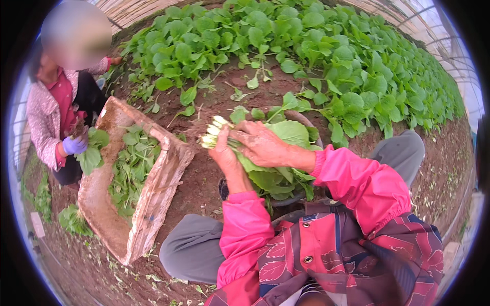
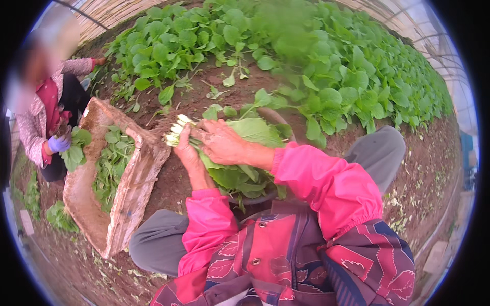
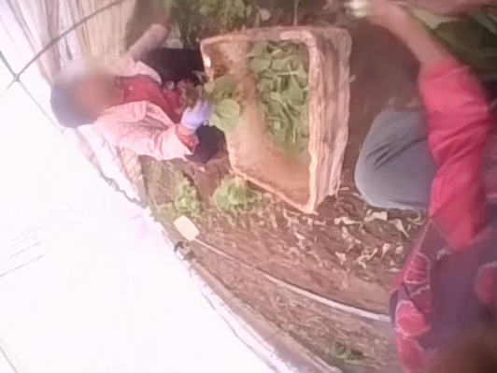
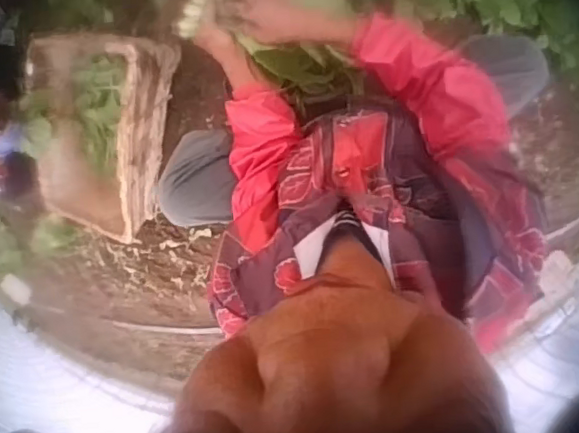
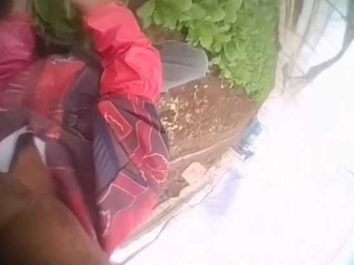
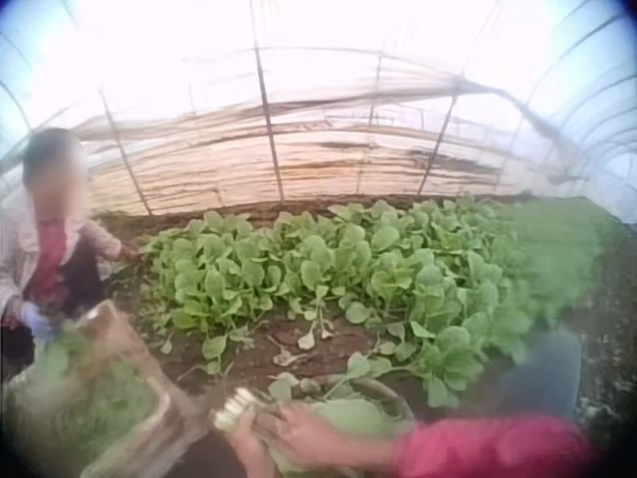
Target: The person harvests leafy green vegetables by hand, pulling them from the soil and placing them into a basket. Another person works nearby, also harvesting and placing vegetables into a crate.
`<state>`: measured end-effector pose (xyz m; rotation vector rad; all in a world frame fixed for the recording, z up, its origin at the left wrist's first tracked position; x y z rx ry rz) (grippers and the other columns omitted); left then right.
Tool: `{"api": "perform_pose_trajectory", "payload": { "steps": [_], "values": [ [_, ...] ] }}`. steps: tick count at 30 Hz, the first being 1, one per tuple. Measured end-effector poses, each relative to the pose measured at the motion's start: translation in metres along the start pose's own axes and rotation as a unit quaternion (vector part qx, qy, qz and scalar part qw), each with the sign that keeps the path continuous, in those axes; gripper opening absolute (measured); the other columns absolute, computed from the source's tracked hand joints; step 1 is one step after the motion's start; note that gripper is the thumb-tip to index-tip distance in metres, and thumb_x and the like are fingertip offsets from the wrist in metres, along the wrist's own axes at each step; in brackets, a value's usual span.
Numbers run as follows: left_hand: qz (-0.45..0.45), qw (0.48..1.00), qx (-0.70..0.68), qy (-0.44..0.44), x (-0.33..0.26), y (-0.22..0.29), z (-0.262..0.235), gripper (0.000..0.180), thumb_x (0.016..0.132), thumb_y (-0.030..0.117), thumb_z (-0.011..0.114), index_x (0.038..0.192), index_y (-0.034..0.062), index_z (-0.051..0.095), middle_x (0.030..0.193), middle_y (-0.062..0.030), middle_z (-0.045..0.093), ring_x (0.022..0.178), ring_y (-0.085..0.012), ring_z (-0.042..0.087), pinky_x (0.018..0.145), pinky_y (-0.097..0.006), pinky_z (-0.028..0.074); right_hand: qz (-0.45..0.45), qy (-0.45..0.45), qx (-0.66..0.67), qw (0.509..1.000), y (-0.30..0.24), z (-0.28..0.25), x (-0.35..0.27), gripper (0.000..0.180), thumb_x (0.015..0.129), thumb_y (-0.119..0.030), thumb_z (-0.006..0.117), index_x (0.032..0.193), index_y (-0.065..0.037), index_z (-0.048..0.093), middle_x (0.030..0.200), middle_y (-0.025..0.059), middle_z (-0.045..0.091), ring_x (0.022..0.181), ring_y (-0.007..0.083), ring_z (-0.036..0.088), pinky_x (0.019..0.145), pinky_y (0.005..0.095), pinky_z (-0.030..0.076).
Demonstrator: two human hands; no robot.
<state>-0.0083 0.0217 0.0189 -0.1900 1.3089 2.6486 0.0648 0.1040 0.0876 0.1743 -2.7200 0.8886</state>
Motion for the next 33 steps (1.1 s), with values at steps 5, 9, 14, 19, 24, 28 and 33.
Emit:
{"api": "perform_pose_trajectory", "payload": {
  "steps": [5,9,14,19,24,28,33],
  "values": [
    [-0.106,0.99,-0.081,-0.054,0.01,0.026,-0.022,0.018,0.079,0.016,0.052,0.09,0.0023,0.054,0.083,-0.0081,0.057,0.075,-0.0197,0.056,0.071,-0.033,0.047,-0.068,0.047,-0.024,0.996,-0.016,-0.019,-0.011,0.038,0.079,-0.02,0.057,0.114,-0.006,0.051,0.113,0.0085,0.051,0.108,0.0243,0.045,0.084,0.0404,0.031],
    [-0.035,0.994,-0.065,-0.083,0.019,0.051,-0.035,0.029,0.077,0.016,0.052,0.099,-0.0031,0.053,0.092,-0.0124,0.054,0.083,-0.0213,0.051,0.078,-0.035,0.042,0.033,0.174,0.067,0.982,0.043,-0.056,-0.027,0.028,0.082,-0.019,0.057,0.107,-0.007,0.056,0.105,0.0077,0.056,0.099,0.0233,0.052,0.079,0.0353,0.04],
    [0.006,0.987,-0.108,-0.123,0.024,0.062,-0.036,0.048,0.073,0.016,0.052,0.115,-0.0017,0.04,0.101,-0.0142,0.046,0.087,-0.0228,0.044,0.081,-0.034,0.037,0.305,0.167,0.309,0.885,0.2,-0.055,-0.04,0.027,0.087,-0.013,0.049,0.106,0.005,0.056,0.094,0.008,0.063,0.079,0.0143,0.057,0.074,0.0264,0.046],
    [-0.003,0.984,-0.119,-0.132,0.031,0.049,-0.012,0.056,0.07,0.016,0.054,0.122,0.0037,0.036,0.098,-0.0115,0.045,0.081,-0.0218,0.042,0.083,-0.038,0.033,0.491,0.029,0.019,0.87,0.35,-0.044,-0.102,0.027,0.077,-0.017,0.052,0.092,0.003,0.063,0.081,0.014,0.064,0.069,0.0235,0.06,0.066,0.0332,0.047],
    [0.003,0.992,-0.058,-0.11,0.035,0.039,-0.009,0.057,0.071,0.02,0.053,0.124,0.0057,0.035,0.096,-0.0113,0.045,0.08,-0.0211,0.04,0.082,-0.038,0.031,0.284,-0.278,-0.393,0.829,0.371,0.006,-0.143,0.022,0.078,-0.016,0.05,0.091,-0.003,0.062,0.092,0.013,0.06,0.076,0.0289,0.059,0.067,0.0451,0.04],
    [0.011,0.995,-0.018,-0.095,0.041,0.028,-0.002,0.057,0.071,0.021,0.052,0.124,0.0055,0.035,0.096,-0.011,0.044,0.081,-0.0213,0.04,0.08,-0.036,0.031,0.353,-0.34,-0.507,0.709,0.365,0.011,-0.162,0.019,0.08,-0.014,0.048,0.091,-0.007,0.061,0.08,0.0076,0.054,0.074,0.0267,0.056,0.058,0.0457,0.034],
    [-0.005,0.993,-0.039,-0.108,0.045,0.025,-0.006,0.058,0.07,0.02,0.053,0.123,0.0039,0.035,0.096,-0.0122,0.043,0.083,-0.0216,0.04,0.081,-0.036,0.032,0.347,-0.334,-0.505,0.716,0.368,0.011,-0.16,0.019,0.081,-0.014,0.049,0.093,-0.006,0.061,0.088,0.0098,0.057,0.077,0.0278,0.058,0.061,0.0496,0.04]
  ]
}}
Point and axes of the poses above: each hand's wrist, its own x-axis towards the middle knuckle, its own z-axis out of the palm, y = z × x, the point moved 3 cm from there along x, towards the middle knuckle
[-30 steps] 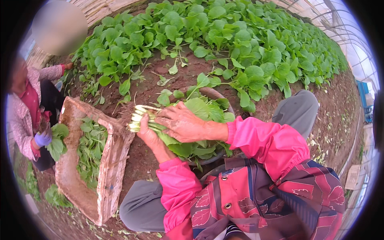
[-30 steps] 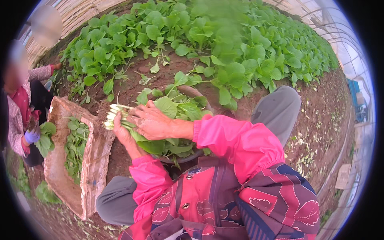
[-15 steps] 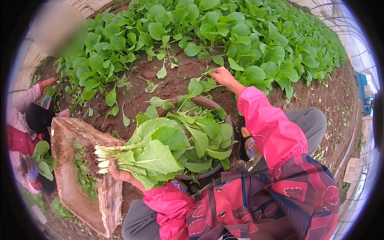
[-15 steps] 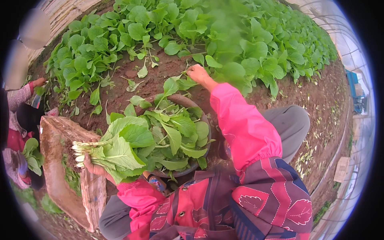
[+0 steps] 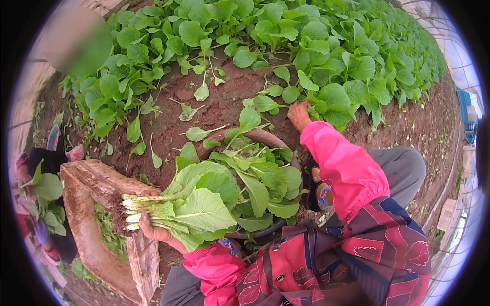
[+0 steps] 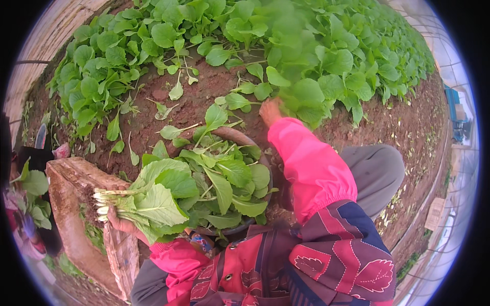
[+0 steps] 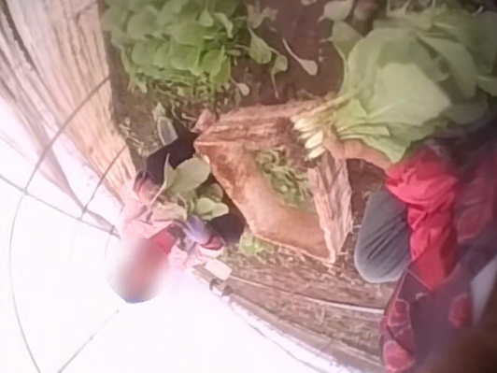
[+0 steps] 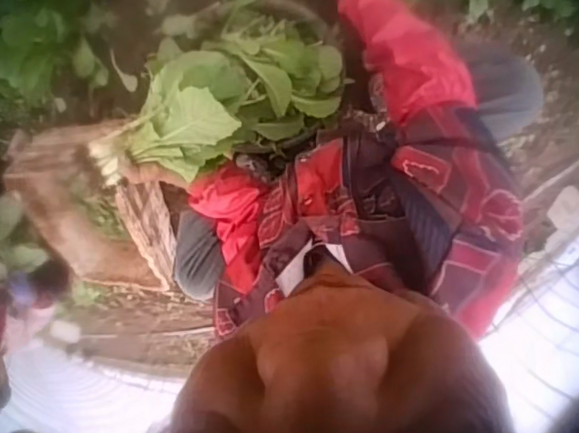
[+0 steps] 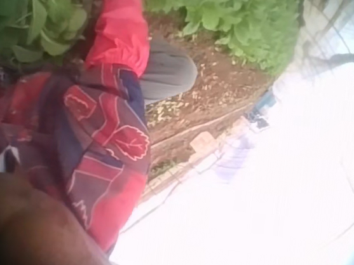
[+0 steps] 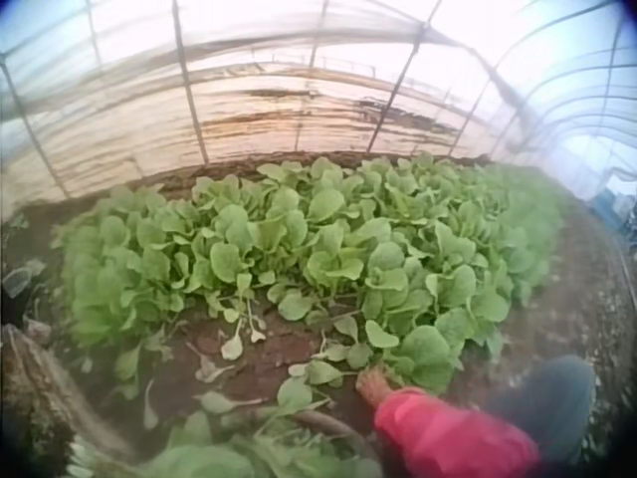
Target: The person harvests leafy green vegetables by hand, pulling them from the soil and placing them into a basket. Another person works nearby, also harvesting and placing vegetables into a crate.
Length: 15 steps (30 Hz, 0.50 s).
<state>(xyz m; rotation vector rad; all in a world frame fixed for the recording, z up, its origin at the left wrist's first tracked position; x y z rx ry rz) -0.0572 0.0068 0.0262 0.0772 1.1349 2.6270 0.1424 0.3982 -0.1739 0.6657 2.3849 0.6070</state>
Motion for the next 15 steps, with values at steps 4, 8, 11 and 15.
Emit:
{"api": "perform_pose_trajectory", "payload": {
  "steps": [4,8,11,15],
  "values": [
    [-0.037,0.999,-0.031,-0.003,-0.001,-0.001,-0.003,0.059,0.069,0.018,0.054,0.122,0.0011,0.034,0.097,-0.0136,0.042,0.084,-0.0218,0.04,0.081,-0.035,0.033,-0.043,-0.05,0.049,0.997,-0.003,0.003,0.001,0.022,0.08,-0.012,0.05,0.098,-0.006,0.061,0.098,0.011,0.06,0.088,0.0294,0.06,0.066,0.0518,0.047],
    [-0.008,1.0,-0.007,-0.002,-0.002,0.005,-0.004,0.059,0.069,0.017,0.054,0.121,-0.0001,0.033,0.097,-0.014,0.042,0.083,-0.0225,0.04,0.079,-0.034,0.035,-0.056,-0.182,0.187,0.964,0.001,-0.011,-0.012,0.026,0.076,-0.011,0.052,0.099,-0.003,0.062,0.102,0.0161,0.061,0.096,0.0296,0.059,0.071,0.0449,0.049],
    [0.0,1.0,-0.027,-0.007,-0.008,0.013,0.005,0.057,0.07,0.014,0.053,0.121,0.0,0.033,0.097,-0.0136,0.042,0.082,-0.0223,0.039,0.078,-0.034,0.035,-0.091,-0.175,0.335,0.922,0.021,-0.021,-0.029,0.031,0.071,-0.009,0.05,0.098,0.002,0.06,0.098,0.0211,0.06,0.094,0.0324,0.058,0.073,0.0405,0.049],
    [-0.018,0.997,-0.062,-0.052,-0.015,0.014,0.007,0.056,0.071,0.012,0.053,0.121,0.0009,0.032,0.1,-0.0138,0.041,0.084,-0.0224,0.041,0.08,-0.034,0.036,-0.164,-0.145,0.477,0.851,0.065,-0.079,-0.024,0.033,0.073,-0.018,0.059,0.103,-0.002,0.058,0.079,0.0112,0.061,0.066,0.0211,0.058,0.056,0.0342,0.044]
  ]
}}
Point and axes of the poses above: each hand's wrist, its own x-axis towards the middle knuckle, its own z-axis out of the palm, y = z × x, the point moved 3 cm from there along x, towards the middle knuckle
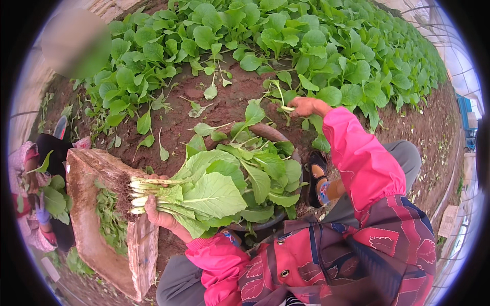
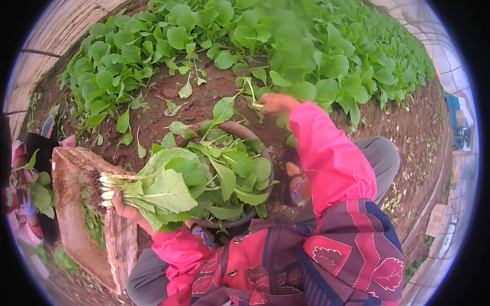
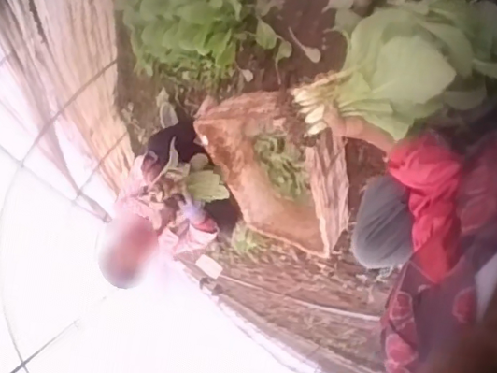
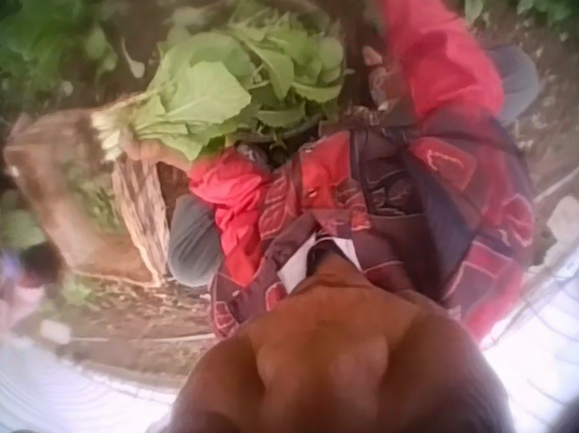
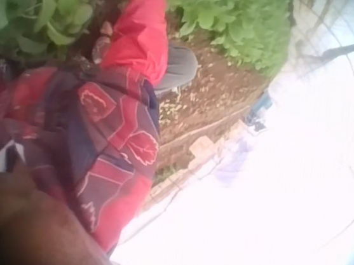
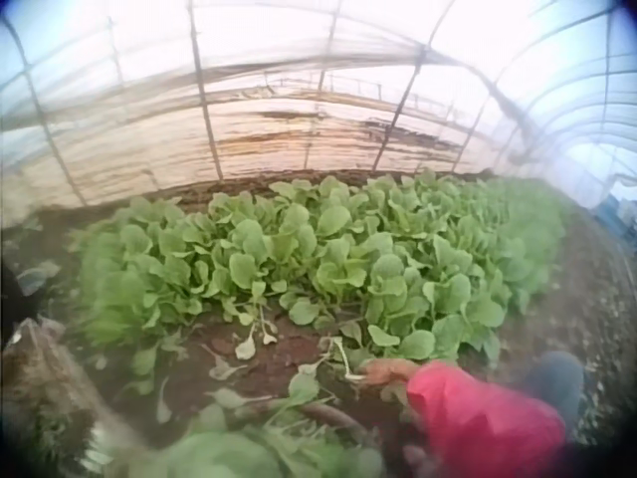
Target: The person harvests leafy green vegetables by hand, pulling them from the soil and placing them into a basket. Another person works nearby, also harvesting and placing vegetables into a crate.
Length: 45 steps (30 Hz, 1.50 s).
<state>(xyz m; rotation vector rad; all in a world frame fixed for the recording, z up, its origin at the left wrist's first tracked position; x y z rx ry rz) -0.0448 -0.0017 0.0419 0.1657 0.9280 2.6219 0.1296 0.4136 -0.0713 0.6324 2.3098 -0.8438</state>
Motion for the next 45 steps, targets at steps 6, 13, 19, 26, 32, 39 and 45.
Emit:
{"api": "perform_pose_trajectory", "payload": {
  "steps": [6,13,19,26,32,39,45],
  "values": [
    [0.013,0.999,-0.007,-0.042,-0.009,0.012,0.006,0.059,0.07,0.014,0.056,0.123,0.0004,0.033,0.098,-0.0148,0.046,0.081,-0.0232,0.044,0.078,-0.035,0.038,-0.199,-0.042,0.298,0.933,-0.097,-0.053,-0.019,0.029,0.078,-0.017,0.063,0.103,-0.005,0.056,0.07,-0.0013,0.055,0.054,0.0075,0.047,0.048,0.0224,0.037],
    [-0.017,0.999,0.04,0.017,-0.027,0.004,0.011,0.046,0.066,0.007,0.057,0.11,-0.0034,0.047,0.091,-0.014,0.055,0.077,-0.0233,0.055,0.074,-0.035,0.046,-0.314,-0.078,0.389,0.863,-0.215,-0.057,-0.054,0.031,0.081,-0.023,0.06,0.104,-0.003,0.054,0.081,0.0072,0.064,0.068,0.009,0.058,0.057,0.0203,0.041],
    [-0.013,0.997,0.063,0.043,-0.025,-0.014,-0.002,0.043,0.064,0.0,0.055,0.107,-0.0006,0.049,0.092,-0.0099,0.058,0.078,-0.0173,0.057,0.074,-0.028,0.047,-0.159,-0.172,0.234,0.944,-0.238,0.024,0.005,0.027,0.082,-0.02,0.056,0.099,0.0,0.058,0.068,0.0051,0.058,0.057,0.0114,0.055,0.048,0.0281,0.046],
    [0.043,0.995,0.064,0.059,-0.028,0.015,-0.009,0.025,0.072,0.007,0.054,0.094,-0.0051,0.054,0.086,-0.012,0.058,0.076,-0.0225,0.057,0.073,-0.034,0.046,-0.131,-0.004,-0.455,0.881,-0.225,0.047,-0.008,0.024,0.075,-0.013,0.049,0.093,-0.003,0.061,0.088,0.0179,0.062,0.087,0.032,0.06,0.073,0.041,0.048],
    [0.038,0.996,0.036,0.071,-0.037,0.031,-0.014,0.028,0.069,0.003,0.055,0.095,-0.0046,0.053,0.084,-0.0118,0.058,0.073,-0.0214,0.056,0.07,-0.033,0.047,-0.102,0.039,-0.31,0.945,-0.218,0.03,-0.018,0.026,0.077,-0.021,0.05,0.09,-0.001,0.058,0.089,0.0202,0.061,0.089,0.0348,0.058,0.073,0.0443,0.046],
    [-0.036,0.999,0.011,0.004,-0.032,-0.001,0.01,0.033,0.065,-0.001,0.055,0.098,-0.0033,0.055,0.084,-0.0102,0.061,0.072,-0.0193,0.059,0.068,-0.03,0.049,-0.249,0.079,0.2,0.944,-0.266,-0.008,-0.047,0.035,0.085,-0.026,0.056,0.106,0.001,0.054,0.072,0.0003,0.052,0.064,0.0069,0.046,0.06,0.0259,0.042],
    [-0.107,0.993,-0.001,-0.057,-0.039,-0.028,0.046,0.036,0.066,0.001,0.055,0.101,-0.0034,0.056,0.087,-0.0087,0.062,0.074,-0.0171,0.061,0.07,-0.029,0.049,-0.39,0.179,0.344,0.835,-0.315,0.0,-0.064,0.029,0.084,-0.023,0.059,0.103,-0.002,0.056,0.081,-0.0051,0.054,0.07,0.0039,0.045,0.064,0.0201,0.038]
  ]
}}
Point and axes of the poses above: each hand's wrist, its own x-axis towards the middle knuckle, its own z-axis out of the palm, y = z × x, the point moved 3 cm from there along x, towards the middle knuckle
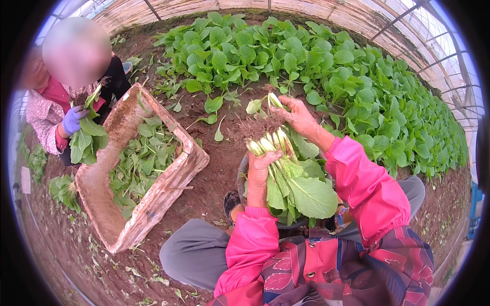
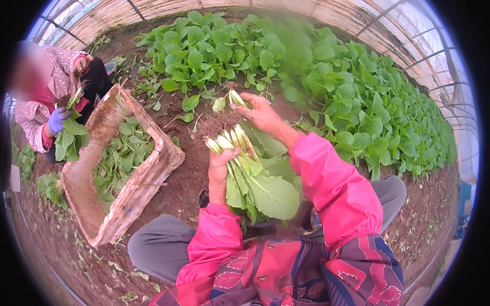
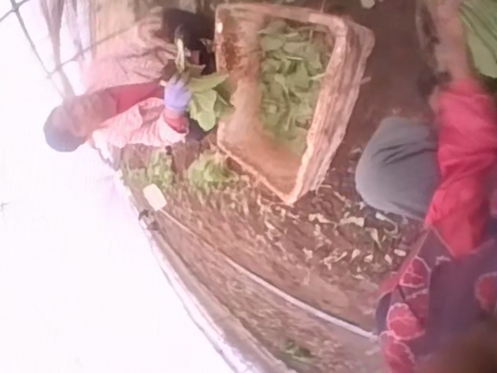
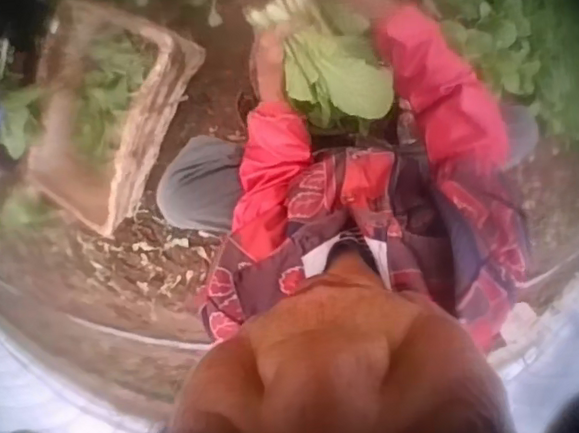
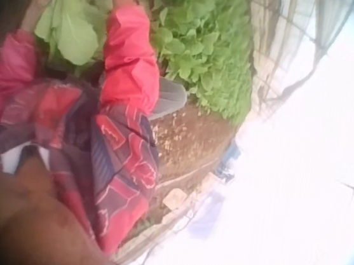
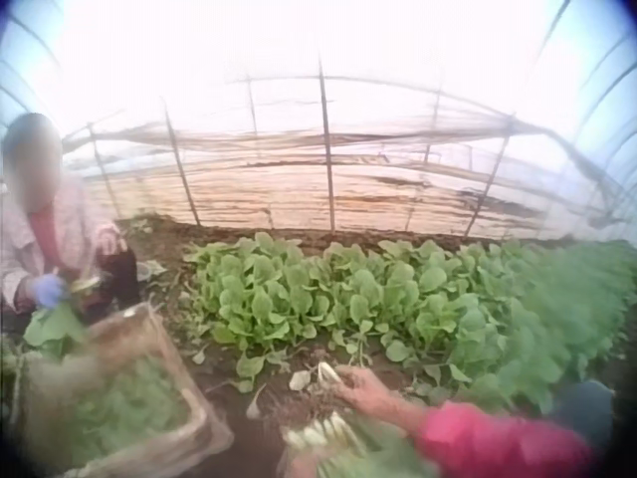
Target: The person harvests leafy green vegetables by hand, pulling them from the soil and placing them into a basket. Another person works nearby, also harvesting and placing vegetables into a crate.
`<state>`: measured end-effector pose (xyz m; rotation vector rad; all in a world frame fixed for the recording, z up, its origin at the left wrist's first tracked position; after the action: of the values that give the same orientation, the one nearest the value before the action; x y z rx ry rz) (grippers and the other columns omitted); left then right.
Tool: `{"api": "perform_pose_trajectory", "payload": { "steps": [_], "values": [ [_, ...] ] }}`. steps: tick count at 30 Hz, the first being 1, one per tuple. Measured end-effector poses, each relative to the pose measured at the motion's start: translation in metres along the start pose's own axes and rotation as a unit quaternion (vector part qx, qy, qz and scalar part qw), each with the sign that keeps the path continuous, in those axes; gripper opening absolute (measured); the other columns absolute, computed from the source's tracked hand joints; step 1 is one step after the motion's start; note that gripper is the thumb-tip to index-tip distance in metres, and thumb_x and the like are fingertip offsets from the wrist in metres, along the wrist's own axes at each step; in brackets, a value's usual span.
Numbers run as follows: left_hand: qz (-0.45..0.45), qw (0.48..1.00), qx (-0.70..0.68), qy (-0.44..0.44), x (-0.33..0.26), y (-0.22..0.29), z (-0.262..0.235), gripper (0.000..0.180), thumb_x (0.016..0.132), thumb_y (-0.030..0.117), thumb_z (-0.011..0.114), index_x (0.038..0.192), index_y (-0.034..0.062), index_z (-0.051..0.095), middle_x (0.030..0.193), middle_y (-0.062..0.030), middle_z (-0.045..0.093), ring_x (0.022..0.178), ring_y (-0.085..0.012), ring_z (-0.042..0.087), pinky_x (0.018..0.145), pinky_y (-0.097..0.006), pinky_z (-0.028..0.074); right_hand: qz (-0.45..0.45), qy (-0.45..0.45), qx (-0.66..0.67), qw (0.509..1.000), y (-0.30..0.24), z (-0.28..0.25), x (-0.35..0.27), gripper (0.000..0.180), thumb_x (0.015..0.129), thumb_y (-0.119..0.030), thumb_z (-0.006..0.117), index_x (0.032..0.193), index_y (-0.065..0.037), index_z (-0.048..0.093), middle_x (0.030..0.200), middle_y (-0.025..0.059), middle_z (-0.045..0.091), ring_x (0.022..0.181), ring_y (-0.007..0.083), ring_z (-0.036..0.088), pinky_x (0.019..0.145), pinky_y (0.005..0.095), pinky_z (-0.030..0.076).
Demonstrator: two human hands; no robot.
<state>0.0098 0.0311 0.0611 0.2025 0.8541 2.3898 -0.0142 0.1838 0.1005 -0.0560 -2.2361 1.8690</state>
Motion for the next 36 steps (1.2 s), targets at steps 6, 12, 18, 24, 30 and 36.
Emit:
{"api": "perform_pose_trajectory", "payload": {
  "steps": [6,12,18,24,30,36],
  "values": [
    [-0.056,0.998,0.034,-0.019,0.002,-0.012,-0.002,0.034,0.065,0.003,0.055,0.098,-0.0024,0.059,0.086,-0.0071,0.063,0.074,-0.0151,0.061,0.071,-0.027,0.048,0.071,-0.016,0.268,0.961,-0.013,0.023,0.002,0.021,0.081,-0.014,0.059,0.097,-0.002,0.054,0.085,0.0042,0.058,0.074,0.0134,0.057,0.07,0.0271,0.046],
    [-0.039,0.995,0.08,-0.047,0.002,-0.007,0.007,0.037,0.063,0.002,0.057,0.1,-0.0017,0.057,0.088,-0.0062,0.063,0.075,-0.0144,0.06,0.07,-0.027,0.048,0.041,-0.058,0.284,0.956,-0.036,0.009,0.01,0.049,0.075,-0.011,0.064,0.117,0.0,0.042,0.082,0.0098,0.057,0.072,0.0188,0.058,0.071,0.0322,0.048],
    [-0.062,0.989,0.112,-0.079,-0.001,-0.001,0.009,0.037,0.065,0.005,0.06,0.102,-0.0022,0.057,0.09,-0.0072,0.063,0.076,-0.0153,0.06,0.073,-0.029,0.048,0.02,0.001,0.153,0.988,-0.055,-0.027,0.034,0.031,0.083,-0.012,0.056,0.11,0.003,0.051,0.061,0.0007,0.048,0.059,0.0123,0.051,0.058,0.0264,0.045],
    [-0.046,0.987,0.146,-0.057,-0.004,0.002,0.011,0.034,0.065,0.001,0.059,0.099,-0.0025,0.059,0.087,-0.0074,0.063,0.075,-0.0152,0.061,0.071,-0.028,0.049,-0.022,0.047,0.158,0.986,-0.083,-0.049,0.044,0.025,0.091,-0.018,0.046,0.1,0.002,0.057,0.056,-0.0063,0.028,0.051,0.0072,0.031,0.054,0.0245,0.039],
    [0.013,0.968,0.25,-0.018,-0.007,0.007,0.021,0.031,0.065,-0.001,0.059,0.095,-0.0029,0.061,0.084,-0.0081,0.064,0.073,-0.0154,0.061,0.071,-0.028,0.049,0.033,0.008,-0.541,0.841,-0.041,-0.077,0.016,0.054,0.085,-0.036,0.053,0.123,0.002,0.043,0.117,0.0169,0.052,0.106,0.0263,0.051,0.09,0.036,0.039],
    [-0.008,0.992,0.115,-0.052,-0.007,-0.003,0.012,0.034,0.067,-0.001,0.06,0.1,-0.0046,0.057,0.09,-0.0079,0.062,0.076,-0.0157,0.061,0.072,-0.028,0.05,0.079,-0.047,0.287,0.953,-0.034,-0.002,-0.03,0.041,0.087,-0.023,0.052,0.12,0.001,0.047,0.105,0.0123,0.058,0.093,0.0185,0.057,0.088,0.0317,0.042]
  ]
}}
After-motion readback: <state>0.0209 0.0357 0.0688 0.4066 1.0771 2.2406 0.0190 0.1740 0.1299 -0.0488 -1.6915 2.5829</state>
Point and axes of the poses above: each hand's wrist, its own x-axis towards the middle knuckle, its own z-axis out of the palm, y = z × x, the point moved 3 cm from there along x, towards the middle knuckle
